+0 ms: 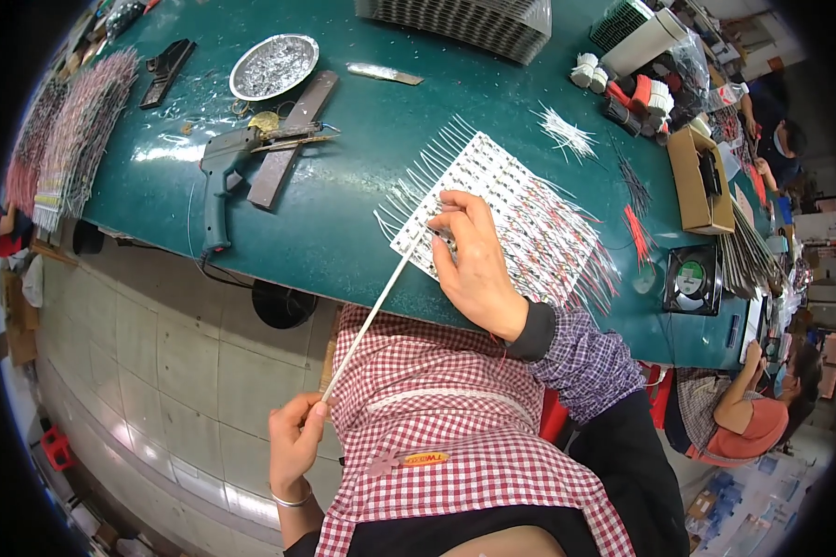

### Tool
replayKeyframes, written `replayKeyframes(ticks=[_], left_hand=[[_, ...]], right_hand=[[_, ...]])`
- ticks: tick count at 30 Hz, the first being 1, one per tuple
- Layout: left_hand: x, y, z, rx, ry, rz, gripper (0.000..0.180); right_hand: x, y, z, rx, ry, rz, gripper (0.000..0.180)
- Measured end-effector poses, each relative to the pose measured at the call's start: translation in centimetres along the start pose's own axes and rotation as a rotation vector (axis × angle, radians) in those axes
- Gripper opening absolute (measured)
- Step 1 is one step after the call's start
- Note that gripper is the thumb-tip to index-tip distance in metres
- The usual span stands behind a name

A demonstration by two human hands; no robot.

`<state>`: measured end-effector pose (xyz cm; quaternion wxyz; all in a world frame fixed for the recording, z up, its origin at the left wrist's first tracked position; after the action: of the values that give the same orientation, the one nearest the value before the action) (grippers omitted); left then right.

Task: The person solders wires onto a circuit board using a soldering tool, aligns the wires on the board with a metal rod, picks up wires by hand, and solders them onto the circuit board.

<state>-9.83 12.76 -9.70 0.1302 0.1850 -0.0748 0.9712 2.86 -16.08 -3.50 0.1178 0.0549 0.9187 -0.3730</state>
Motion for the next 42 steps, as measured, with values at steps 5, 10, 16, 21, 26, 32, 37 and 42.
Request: replayKeyframes(ticks=[5,10,16,21,26,32,37,42], left_hand=[[-1.8,1.3,0.2,0.03,-0.011,-0.041,0.018],[-3.6,2.5,1.0,0.078,0.011,-0.068,0.018],[-6.5,4.2,2.3,0.054,0.093,-0.038,0.017],[-7.6,5.8,4.2,0.076,0.093,-0.048,0.019],[-8.6,6.4,7.4,-0.243,0.204,-0.013,0.018],[-10.1,8.2,10.7,-0.48,0.322,-0.003,0.018],[-11.1,8.8,11.2,-0.538,0.271,-0.005,0.017],[-10.9,8.6,11.7,-0.498,0.335,0.021,0.018]], right_hand=[[0.1,-1.0,1.1,-0.137,0.137,0.048,0.028],[0.4,-1.6,3.7,-0.341,0.263,0.123,0.036],[0.9,-1.1,6.2,-0.654,0.401,0.136,0.031],[0.9,-0.7,6.0,-0.671,0.36,0.062,0.035],[0.8,-0.7,5.5,-0.68,0.348,0.057,0.029],[0.7,-1.0,5.2,-0.729,0.366,0.038,0.029],[-0.4,-3.9,3.7,-0.867,0.379,-0.142,0.036],[-5.3,-11.7,6.3,0.005,0.011,-0.184,0.039]])
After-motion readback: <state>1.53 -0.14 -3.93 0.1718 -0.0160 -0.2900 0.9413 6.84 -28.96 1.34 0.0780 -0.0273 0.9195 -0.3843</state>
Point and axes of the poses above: each hand's wrist, its own x-axis away from the middle knuckle, its own y-axis out of the palm, z = x × y, the point moved 7 cm from there along -x, towards the middle knuckle, and after that the axes turned 3 degrees about y, right-handed, at the moved point
